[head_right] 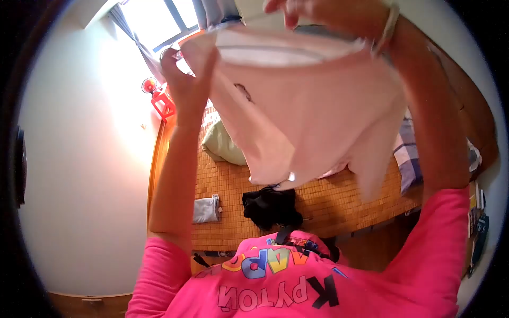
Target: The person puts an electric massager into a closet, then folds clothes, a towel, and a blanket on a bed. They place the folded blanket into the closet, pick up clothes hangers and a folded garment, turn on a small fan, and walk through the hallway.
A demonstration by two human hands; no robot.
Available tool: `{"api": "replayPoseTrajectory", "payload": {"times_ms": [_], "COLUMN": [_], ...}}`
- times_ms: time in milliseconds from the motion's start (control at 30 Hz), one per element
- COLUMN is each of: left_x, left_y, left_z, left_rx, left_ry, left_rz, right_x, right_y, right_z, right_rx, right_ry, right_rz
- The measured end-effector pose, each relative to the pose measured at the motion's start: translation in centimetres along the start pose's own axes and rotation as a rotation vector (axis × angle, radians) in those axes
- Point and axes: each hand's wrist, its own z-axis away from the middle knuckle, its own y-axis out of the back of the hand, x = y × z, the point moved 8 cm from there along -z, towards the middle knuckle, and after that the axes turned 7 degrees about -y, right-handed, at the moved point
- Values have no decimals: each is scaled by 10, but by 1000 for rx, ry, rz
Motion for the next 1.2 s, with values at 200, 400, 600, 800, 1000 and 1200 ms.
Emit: {"api": "replayPoseTrajectory", "payload": {"times_ms": [200, 400, 600, 800, 1000, 1200], "left_x": [27, 18, -56, -75, -17, -22], "left_y": [-5, -11, -48, -33, -29, -23], "left_z": [-65, -10, 88, 164, 158, 151], "left_rx": [-495, -642, -973, -1088, -1073, -985], "left_ry": [-124, -267, 162, 172, 311, -109], "left_rz": [24, -192, -160, -304, 216, -168], "right_x": [-37, -16, 45, 123, 149, 130], "right_y": [37, -24, -80, -135, -154, -140], "right_z": [-26, -21, -1, 27, 33, 37], "right_rx": [124, 107, 112, 18, -103, -100], "right_ry": [280, 297, 170, 32, -123, -134], "right_rz": [98, 136, 216, -28, -320, -522]}}
